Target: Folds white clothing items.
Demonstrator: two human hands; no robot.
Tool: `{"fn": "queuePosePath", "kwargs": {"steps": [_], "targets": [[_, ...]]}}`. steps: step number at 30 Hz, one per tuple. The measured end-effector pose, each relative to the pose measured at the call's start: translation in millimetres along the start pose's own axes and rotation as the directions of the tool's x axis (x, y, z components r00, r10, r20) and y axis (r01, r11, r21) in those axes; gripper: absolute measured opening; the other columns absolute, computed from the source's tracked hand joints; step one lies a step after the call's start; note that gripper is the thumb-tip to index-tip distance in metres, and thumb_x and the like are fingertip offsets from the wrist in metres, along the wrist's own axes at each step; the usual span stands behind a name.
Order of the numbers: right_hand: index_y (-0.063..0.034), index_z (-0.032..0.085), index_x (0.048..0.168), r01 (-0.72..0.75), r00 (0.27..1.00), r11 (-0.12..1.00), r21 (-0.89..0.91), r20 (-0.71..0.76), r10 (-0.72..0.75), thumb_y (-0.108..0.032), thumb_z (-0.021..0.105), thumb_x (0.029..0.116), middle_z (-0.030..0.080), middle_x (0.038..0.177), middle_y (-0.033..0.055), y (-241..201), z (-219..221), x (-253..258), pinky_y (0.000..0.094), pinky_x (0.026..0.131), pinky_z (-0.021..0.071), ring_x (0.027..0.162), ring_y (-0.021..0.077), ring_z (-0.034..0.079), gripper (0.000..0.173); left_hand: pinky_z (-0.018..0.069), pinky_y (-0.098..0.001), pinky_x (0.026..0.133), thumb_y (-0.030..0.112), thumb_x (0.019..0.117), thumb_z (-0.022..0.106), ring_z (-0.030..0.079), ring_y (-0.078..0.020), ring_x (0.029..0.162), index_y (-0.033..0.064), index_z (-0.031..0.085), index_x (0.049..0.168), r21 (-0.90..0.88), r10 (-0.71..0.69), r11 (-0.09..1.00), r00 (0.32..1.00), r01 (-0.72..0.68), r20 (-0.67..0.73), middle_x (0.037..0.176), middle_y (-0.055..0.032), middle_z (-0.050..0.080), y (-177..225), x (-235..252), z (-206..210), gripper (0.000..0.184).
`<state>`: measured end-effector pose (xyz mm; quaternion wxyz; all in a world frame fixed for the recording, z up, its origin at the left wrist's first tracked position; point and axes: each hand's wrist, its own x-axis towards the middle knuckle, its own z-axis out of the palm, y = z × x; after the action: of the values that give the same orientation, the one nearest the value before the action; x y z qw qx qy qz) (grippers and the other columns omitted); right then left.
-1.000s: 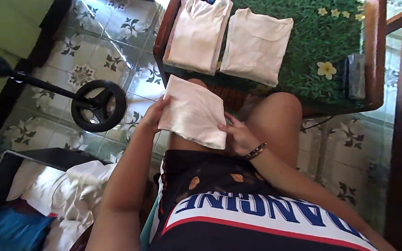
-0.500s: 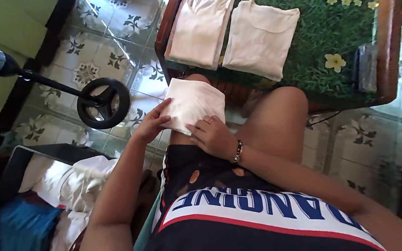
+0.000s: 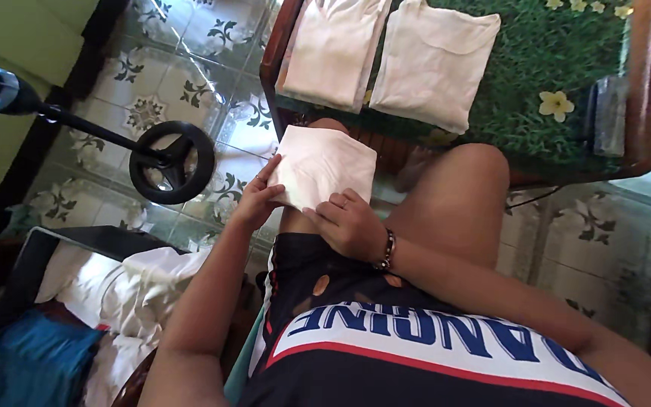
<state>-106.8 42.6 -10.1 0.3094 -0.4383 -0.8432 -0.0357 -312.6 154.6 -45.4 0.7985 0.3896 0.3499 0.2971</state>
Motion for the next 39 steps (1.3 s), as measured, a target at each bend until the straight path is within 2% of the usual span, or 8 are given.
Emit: {"fn": "queuePosePath", "kwargs": {"steps": [6,13,22,26,28,31,35,39], "targets": [[-0.0044,0.074,0.117,-0.100,0.986,0.994,-0.047,0.132,0.105,-0.019,0.056,0.1002,0.070,0.089,0.0115,0.9,12.6,2.9,0.0434,0.069,0.0488,0.081,0.0290,0.065,0.029,0.0598,-0.0405,0.087,-0.007,0.0976,0.047,0.068,-0.0181,0.106,0.0266,0.033,0.158,-0.001,-0.006,1.000,0.999,0.006,0.031,0.142,-0.0040,0.057,-1.8,-2.0,-2.0,0.070],[-0.0019,0.076,0.103,-0.024,1.000,0.997,-0.072,0.008,0.025,-0.003,0.057,0.0956,0.067,0.080,0.0107,1.8,3.7,4.8,0.0397,0.064,0.0470,0.072,0.0263,0.061,0.020,0.0597,-0.0401,0.088,-0.007,0.0936,0.048,0.068,-0.0182,0.108,0.0260,0.033,0.158,0.008,0.014,1.000,0.998,-0.014,0.069,0.141,-0.0038,0.059,-0.9,-2.6,-4.9,0.074],[0.0002,0.074,0.105,-0.017,0.985,1.000,0.013,0.174,0.014,0.001,0.053,0.0965,0.067,0.089,0.0137,-2.4,4.5,0.1,0.0408,0.064,0.0522,0.076,0.0292,0.063,0.023,0.0598,-0.0405,0.087,-0.007,0.0962,0.047,0.069,-0.0191,0.105,0.0251,0.036,0.157,0.014,-0.017,1.000,0.999,0.017,0.050,0.138,-0.0056,0.060,-4.3,8.1,-7.4,0.070],[0.0010,0.074,0.110,-0.091,0.978,0.995,0.042,0.190,0.081,-0.001,0.055,0.0957,0.070,0.091,0.0156,-4.9,8.2,3.5,0.0433,0.068,0.0567,0.080,0.0313,0.068,0.024,0.0596,-0.0394,0.089,0.006,0.0908,0.065,0.068,-0.0169,0.106,0.0294,0.025,0.160,0.208,-0.021,0.978,0.998,0.008,0.061,0.136,-0.0031,0.062,1.7,4.9,-9.7,0.083],[0.0015,0.072,0.113,-0.117,0.978,0.993,0.034,0.175,0.109,-0.002,0.055,0.0968,0.072,0.095,0.0164,-4.7,6.7,4.9,0.0444,0.072,0.0584,0.083,0.0320,0.070,0.024,0.0581,-0.0362,0.092,0.027,0.0795,0.080,0.062,-0.0140,0.120,0.0199,0.031,0.160,0.550,0.085,0.829,0.995,-0.100,0.052,0.153,-0.0017,0.046,-0.7,-0.1,-10.3,0.095],[-0.0005,0.073,0.111,-0.112,0.987,0.994,0.018,0.117,0.109,-0.002,0.058,0.0960,0.072,0.094,0.0144,-2.9,7.2,3.9,0.0425,0.070,0.0572,0.082,0.0305,0.069,0.021,0.0439,-0.0480,0.106,0.052,0.0800,0.077,0.041,-0.0349,0.139,0.0124,0.061,0.135,0.827,0.379,0.345,0.872,-0.445,0.311,0.152,-0.0294,0.035,-8.9,-8.4,-12.3,0.070],[-0.0033,0.075,0.106,-0.062,0.998,0.998,-0.023,0.023,0.063,-0.004,0.059,0.0958,0.071,0.092,0.0111,-1.7,11.8,3.4,0.0375,0.063,0.0532,0.075,0.0261,0.066,0.019,0.0444,-0.0430,0.097,0.035,0.0917,0.068,0.055,-0.0293,0.113,0.0198,0.068,0.116,0.816,0.517,0.038,0.710,-0.577,0.478,0.114,-0.0157,0.060,-12.1,-19.4,3.6,0.029],[-0.0020,0.075,0.100,-0.012,1.000,0.998,-0.059,-0.022,0.011,-0.003,0.058,0.0961,0.072,0.090,0.0113,-3.5,8.8,3.6,0.0357,0.064,0.0540,0.073,0.0253,0.065,0.018,0.0466,-0.0381,0.091,0.026,0.0969,0.064,0.060,-0.0258,0.103,0.0149,0.071,0.105,0.814,0.538,-0.063,0.667,-0.578,0.515,0.100,-0.0099,0.067,-10.7,-21.1,10.0,0.015]]}}
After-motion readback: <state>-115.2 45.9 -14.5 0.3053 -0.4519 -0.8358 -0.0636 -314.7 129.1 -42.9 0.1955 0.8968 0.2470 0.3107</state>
